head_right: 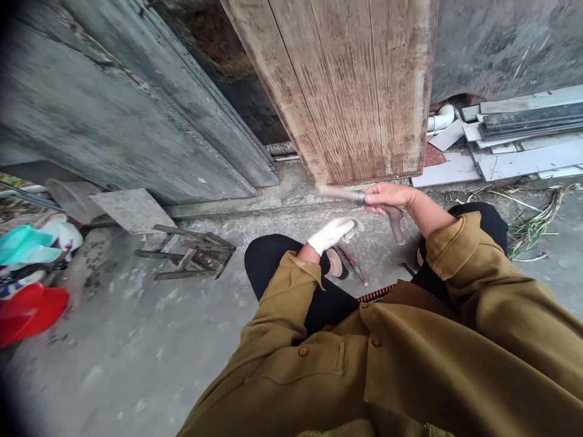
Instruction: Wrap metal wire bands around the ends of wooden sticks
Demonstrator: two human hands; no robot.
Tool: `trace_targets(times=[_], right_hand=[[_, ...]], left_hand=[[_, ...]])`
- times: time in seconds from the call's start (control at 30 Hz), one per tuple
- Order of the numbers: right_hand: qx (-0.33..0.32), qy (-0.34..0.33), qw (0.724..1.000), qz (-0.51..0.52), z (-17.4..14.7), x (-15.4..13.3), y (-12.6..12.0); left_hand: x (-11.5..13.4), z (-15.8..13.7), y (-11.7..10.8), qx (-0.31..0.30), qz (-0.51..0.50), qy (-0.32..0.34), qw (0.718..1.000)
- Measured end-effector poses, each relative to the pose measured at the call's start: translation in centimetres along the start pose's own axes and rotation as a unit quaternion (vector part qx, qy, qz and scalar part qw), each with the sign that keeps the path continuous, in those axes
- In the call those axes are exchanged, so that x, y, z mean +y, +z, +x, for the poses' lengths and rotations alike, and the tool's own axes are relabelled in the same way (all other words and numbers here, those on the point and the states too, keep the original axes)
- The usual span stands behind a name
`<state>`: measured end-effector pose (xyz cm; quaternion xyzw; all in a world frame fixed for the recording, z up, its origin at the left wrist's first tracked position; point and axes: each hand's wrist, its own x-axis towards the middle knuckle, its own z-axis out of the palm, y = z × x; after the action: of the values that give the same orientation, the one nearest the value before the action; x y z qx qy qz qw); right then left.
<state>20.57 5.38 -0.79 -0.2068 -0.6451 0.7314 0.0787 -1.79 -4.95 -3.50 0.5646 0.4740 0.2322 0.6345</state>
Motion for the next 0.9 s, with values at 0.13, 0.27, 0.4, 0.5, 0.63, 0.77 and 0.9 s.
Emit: trace_targets(times=[0.13, 0.27, 0.4, 0.5, 0.63, 0.77, 0.9], right_hand=[[0.239, 0.075, 0.963, -0.100, 0.9, 0.5, -0.7], [0.163, 0.237, 0.861, -0.418, 2.0, 1.8, -0.2], [-0.119, 0.308, 0.870, -0.366, 1.9, 2.3, 0.8], [-0.257, 0.268, 0.902, -0.220, 1.1, 1.7, 1.1], [-0.114, 0.078, 0.987, -0.077, 0.1, 0.2, 0.4], [0.192, 0.040, 0.977, -0.080, 0.3, 0.0, -0.8], [0.191, 0.224, 0.876, -0.383, 1.6, 1.5, -0.6]], left_hand=[[0.7, -0.5, 0.5, -0.063, -0.002, -0.007, 0.998], [0.6, -0.5, 0.1, -0.118, 0.001, -0.014, 0.993], [-0.7, 0.1, -1.0, -0.078, 0.051, 0.009, 0.996], [-1.7, 0.5, -1.5, -0.046, 0.057, 0.026, 0.997], [-2.0, 0.6, -1.1, 0.021, 0.022, 0.010, 0.999], [-1.7, 0.4, -0.4, -0.003, 0.026, -0.011, 1.000], [-1.4, 0.1, -0.6, -0.021, 0.037, -0.021, 0.999]])
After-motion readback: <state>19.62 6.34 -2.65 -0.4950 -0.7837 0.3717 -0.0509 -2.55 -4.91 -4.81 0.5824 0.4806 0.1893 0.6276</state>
